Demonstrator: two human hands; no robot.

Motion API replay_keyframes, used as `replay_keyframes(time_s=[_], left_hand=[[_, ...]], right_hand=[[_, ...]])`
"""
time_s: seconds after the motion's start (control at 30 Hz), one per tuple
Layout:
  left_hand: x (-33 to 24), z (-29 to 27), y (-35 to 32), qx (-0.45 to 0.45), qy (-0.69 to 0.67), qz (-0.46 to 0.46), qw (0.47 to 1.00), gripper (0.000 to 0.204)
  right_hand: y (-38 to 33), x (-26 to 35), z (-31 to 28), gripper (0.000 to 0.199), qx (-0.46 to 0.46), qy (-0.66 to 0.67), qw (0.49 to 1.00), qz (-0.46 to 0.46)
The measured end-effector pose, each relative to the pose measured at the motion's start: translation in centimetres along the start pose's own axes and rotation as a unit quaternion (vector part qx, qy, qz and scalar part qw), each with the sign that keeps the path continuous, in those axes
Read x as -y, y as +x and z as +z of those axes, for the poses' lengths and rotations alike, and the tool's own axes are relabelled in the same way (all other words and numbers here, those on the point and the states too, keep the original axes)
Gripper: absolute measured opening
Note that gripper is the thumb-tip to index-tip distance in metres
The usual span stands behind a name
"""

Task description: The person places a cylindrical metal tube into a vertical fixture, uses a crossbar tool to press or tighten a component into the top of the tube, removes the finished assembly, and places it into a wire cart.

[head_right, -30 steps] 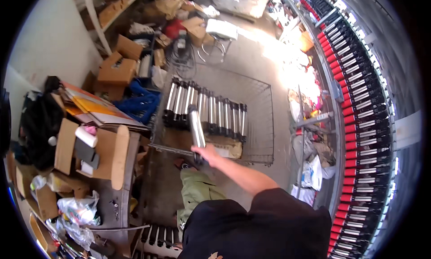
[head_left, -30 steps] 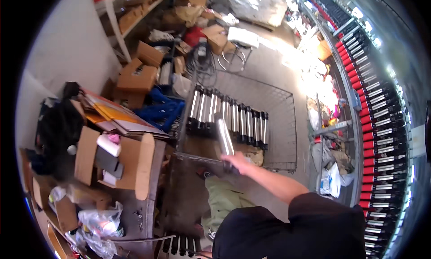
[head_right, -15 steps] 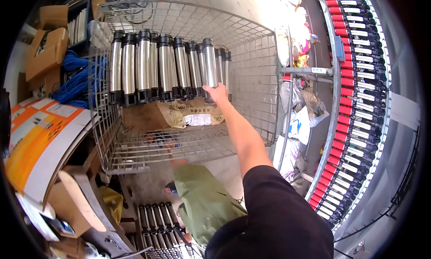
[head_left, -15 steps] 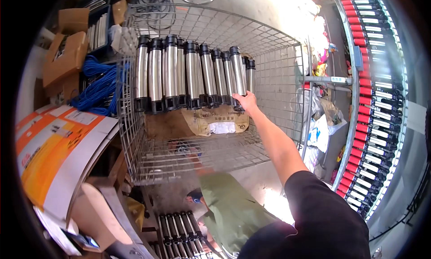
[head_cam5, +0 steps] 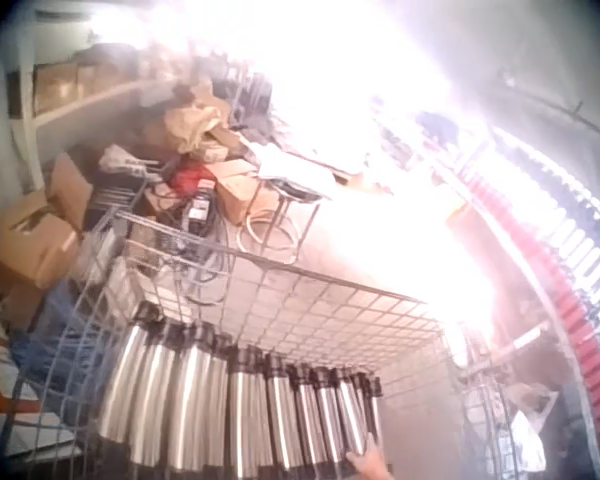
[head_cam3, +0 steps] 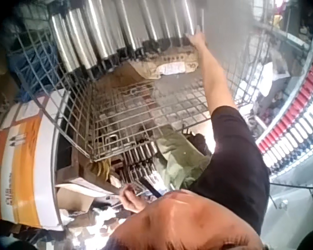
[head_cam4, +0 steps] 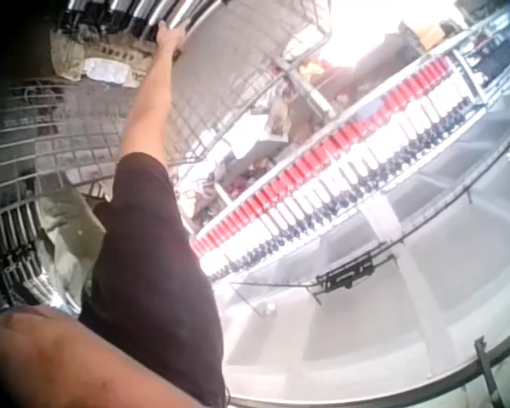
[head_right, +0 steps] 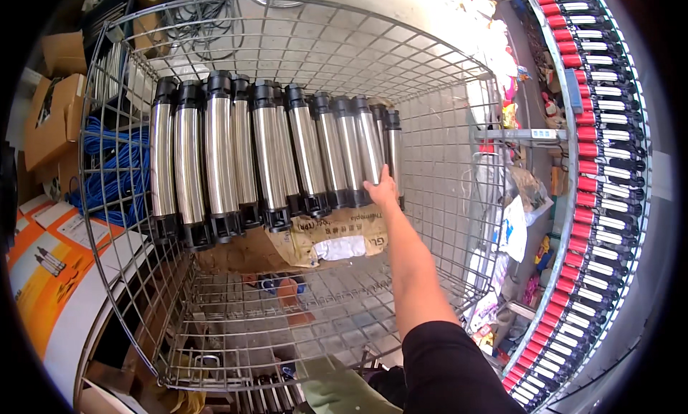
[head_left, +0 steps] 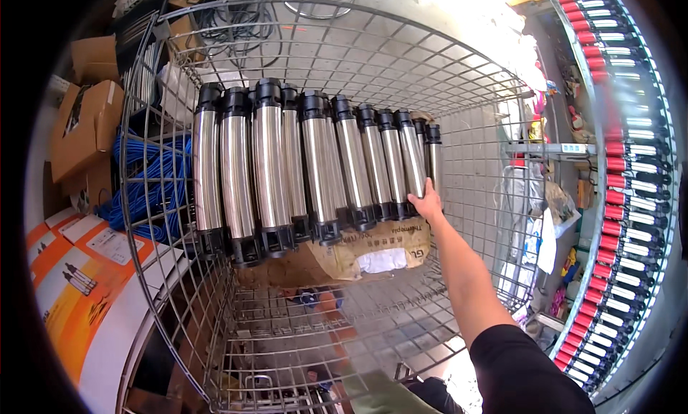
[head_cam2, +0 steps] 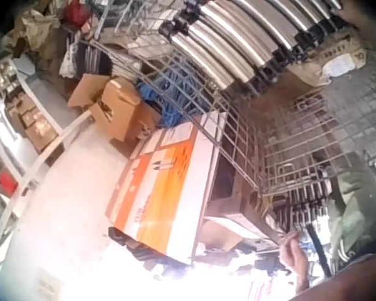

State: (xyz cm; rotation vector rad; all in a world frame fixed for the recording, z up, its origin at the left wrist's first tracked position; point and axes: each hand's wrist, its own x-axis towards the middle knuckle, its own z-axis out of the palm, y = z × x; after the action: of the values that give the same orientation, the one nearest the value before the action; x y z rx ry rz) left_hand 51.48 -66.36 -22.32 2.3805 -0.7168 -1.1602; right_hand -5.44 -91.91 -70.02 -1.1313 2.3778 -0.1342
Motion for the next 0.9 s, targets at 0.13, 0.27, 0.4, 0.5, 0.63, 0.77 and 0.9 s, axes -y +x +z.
replay_keyframes(time_s=[0.13, 0.27, 0.4, 0.5, 0.63, 0.77, 0.9], left_hand=[[1.4, 4.2, -2.1, 0.158, -0.062, -0.084, 0.982, 0.014], [3.7, 4.8, -6.7, 0.163, -0.087, -0.130, 0.974, 0.015], [6.4, 3.4, -8.6, 0.165, -0.096, -0.070, 0.979, 0.023], [15.2, 4.5, -13.0, 0.131, -0.055, -0.042, 0.989, 0.026], [27.5, 5.5, -17.3, 0.133, -0.013, -0.100, 0.986, 0.029], [38.7, 5.6, -20.4, 0.120, -0.027, -0.165, 0.979, 0.038], [54.4, 10.2, -22.6, -0.036, -0.197, -0.375, 0.905, 0.038]], right_hand=[[2.5, -2.0, 2.9, 0.078, 0.072, 0.129, 0.985, 0.086], [-2.1, 4.0, -1.6, 0.041, 0.201, 0.286, 0.924, 0.154], [-10.8, 8.8, -4.3, 0.024, 0.133, 0.320, 0.938, 0.025], [-23.1, 17.5, -6.9, 0.021, 0.133, 0.314, 0.932, -0.122], [-44.3, 27.6, -8.3, 0.018, 0.195, 0.222, 0.901, -0.319], [-64.7, 29.9, -6.1, 0.021, 0.433, 0.151, 0.790, -0.407], [-81.3, 28.0, -1.4, 0.044, 0.509, -0.046, 0.691, -0.512]])
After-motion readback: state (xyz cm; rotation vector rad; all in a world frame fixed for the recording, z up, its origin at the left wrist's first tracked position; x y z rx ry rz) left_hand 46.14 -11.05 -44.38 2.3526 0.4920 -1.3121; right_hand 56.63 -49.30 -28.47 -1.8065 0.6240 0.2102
